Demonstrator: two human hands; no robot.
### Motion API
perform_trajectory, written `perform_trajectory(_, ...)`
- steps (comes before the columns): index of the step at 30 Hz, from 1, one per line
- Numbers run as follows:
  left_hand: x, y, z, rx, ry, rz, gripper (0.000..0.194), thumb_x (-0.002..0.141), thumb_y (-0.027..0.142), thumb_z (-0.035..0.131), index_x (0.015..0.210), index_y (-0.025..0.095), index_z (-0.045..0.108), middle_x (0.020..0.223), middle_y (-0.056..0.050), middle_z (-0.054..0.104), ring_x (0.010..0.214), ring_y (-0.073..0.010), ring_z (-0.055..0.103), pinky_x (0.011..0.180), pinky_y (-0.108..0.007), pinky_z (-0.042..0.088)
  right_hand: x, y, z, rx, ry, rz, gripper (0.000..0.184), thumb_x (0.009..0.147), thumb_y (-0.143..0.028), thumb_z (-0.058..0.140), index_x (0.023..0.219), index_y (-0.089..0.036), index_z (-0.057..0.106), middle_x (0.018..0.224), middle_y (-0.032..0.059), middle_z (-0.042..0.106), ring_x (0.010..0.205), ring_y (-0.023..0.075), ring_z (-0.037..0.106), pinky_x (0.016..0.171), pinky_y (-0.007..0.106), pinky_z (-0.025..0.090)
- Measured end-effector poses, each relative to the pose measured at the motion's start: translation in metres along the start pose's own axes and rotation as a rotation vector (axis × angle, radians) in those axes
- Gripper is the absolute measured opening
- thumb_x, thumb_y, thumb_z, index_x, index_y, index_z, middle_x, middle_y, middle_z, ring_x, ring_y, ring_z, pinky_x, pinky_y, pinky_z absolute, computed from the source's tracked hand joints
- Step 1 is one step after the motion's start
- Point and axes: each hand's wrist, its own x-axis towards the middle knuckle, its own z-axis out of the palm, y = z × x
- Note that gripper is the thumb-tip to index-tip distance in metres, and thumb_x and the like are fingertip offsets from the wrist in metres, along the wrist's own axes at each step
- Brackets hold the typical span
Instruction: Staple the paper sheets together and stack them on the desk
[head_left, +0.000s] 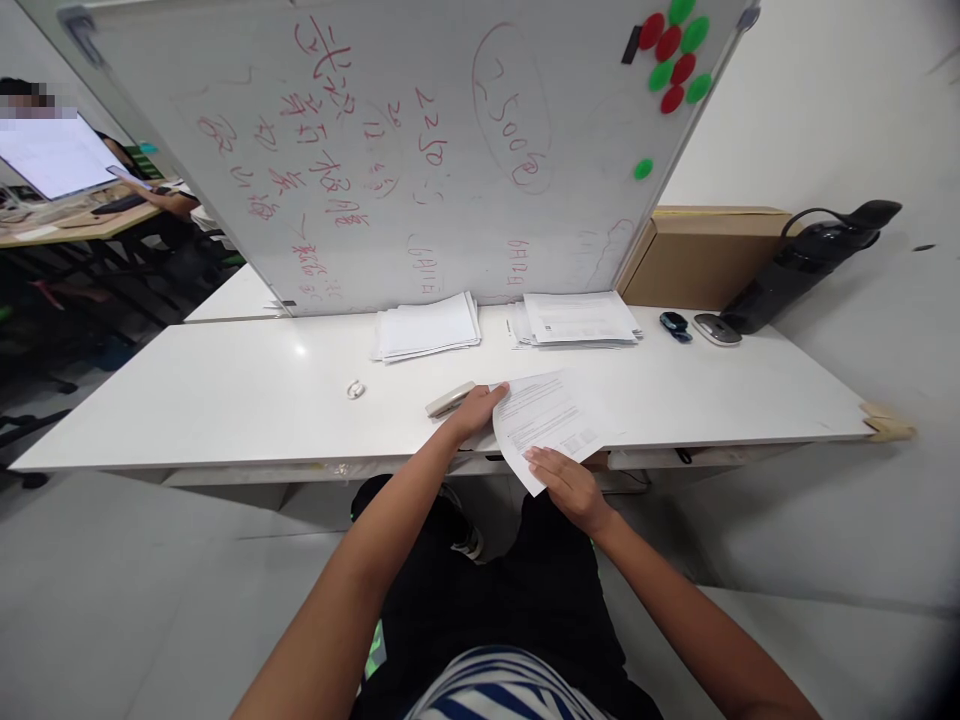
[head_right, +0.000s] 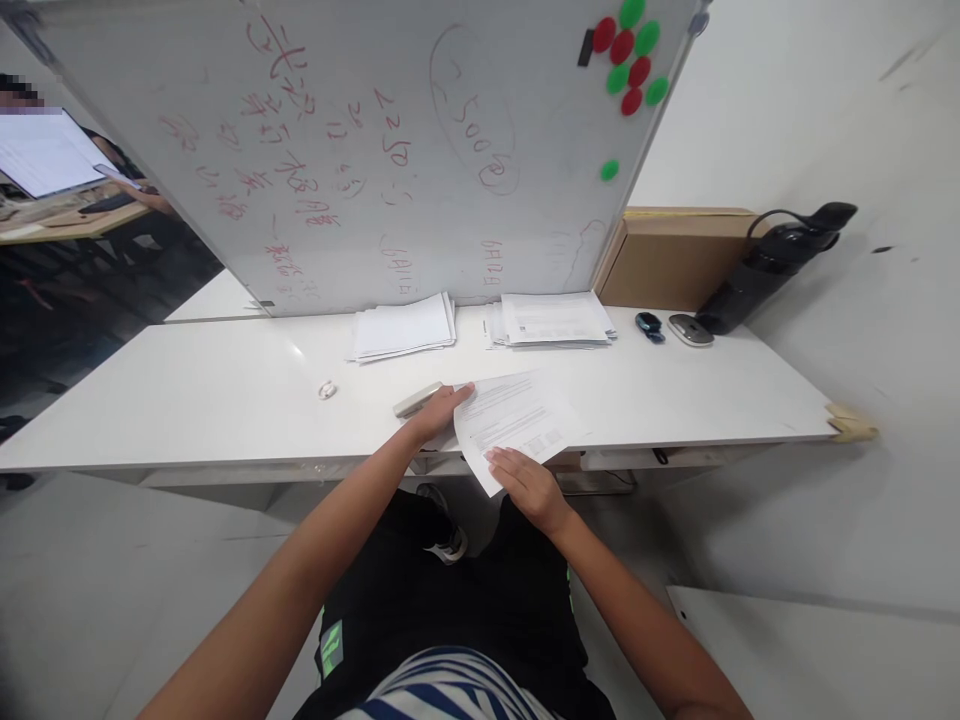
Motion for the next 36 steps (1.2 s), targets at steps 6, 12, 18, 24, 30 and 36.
perform_trajectory(6,0.001,0.001,0.003,-0.014,0.006,0.014,0.052,0.082,0.06,0.051,0.081,0.011,0.067,0.092,-0.012,0.069,0.088,-0.0252,0.06,0.083,-0.035,0.041,-0.009,-0.005,-0.004,-0.097,-0.012,0.156,0.059,0.088,-0.002,0.038,0.144,-0.024,0.036,0.138,0.0091,0.051,0.129,0.0242,0.045,0.102,0.048,0.047)
perform_trajectory(12,0.0,0.003,0.005,0.035,0.053,-0.003,0.053,0.08,0.062,0.051,0.08,0.012,0.068,0.09,-0.013,0.071,0.082,-0.0251,0.061,0.077,-0.034,0.044,-0.013,-0.002,-0.009,-0.203,0.019,0.298,0.059,0.09,-0.006,0.035,0.146,-0.026,0.031,0.138,0.0071,0.051,0.131,0.0236,0.043,0.106,0.049,0.042)
perform_trajectory(18,0.003,0.001,0.011,0.112,0.12,0.05,0.051,0.075,0.06,0.058,0.083,0.011,0.07,0.087,-0.012,0.07,0.078,-0.0237,0.06,0.071,-0.032,0.045,-0.003,-0.003,-0.001,-0.262,-0.072,0.305,0.056,0.092,-0.008,0.037,0.145,-0.024,0.032,0.137,0.008,0.052,0.134,0.0226,0.038,0.11,0.051,0.033)
perform_trajectory(24,0.002,0.002,0.014,0.187,0.18,0.069,0.05,0.075,0.06,0.057,0.079,0.012,0.07,0.083,-0.009,0.069,0.079,-0.0227,0.059,0.07,-0.03,0.044,-0.001,-0.006,0.009,-0.337,-0.181,0.3,0.049,0.091,-0.009,0.037,0.139,-0.022,0.043,0.139,0.0077,0.05,0.136,0.0231,0.036,0.111,0.05,0.029)
perform_trajectory(30,0.0,0.003,0.011,0.188,0.129,0.081,0.067,0.083,0.07,0.036,0.076,0.012,0.069,0.084,-0.011,0.07,0.082,-0.0229,0.06,0.075,-0.031,0.045,0.0,-0.008,0.013,-0.367,-0.181,0.347,0.047,0.091,-0.011,0.04,0.136,-0.02,0.046,0.14,0.0078,0.049,0.136,0.0222,0.036,0.113,0.048,0.026)
perform_trajectory(36,-0.001,0.001,0.01,0.193,0.054,0.1,0.056,0.077,0.063,0.057,0.095,0.012,0.07,0.103,-0.012,0.07,0.095,-0.027,0.062,0.081,-0.034,0.046,0.006,-0.014,0.014,-0.337,-0.184,0.398,0.048,0.092,-0.02,0.044,0.14,-0.021,0.042,0.141,0.0092,0.048,0.136,0.024,0.036,0.113,0.05,0.024)
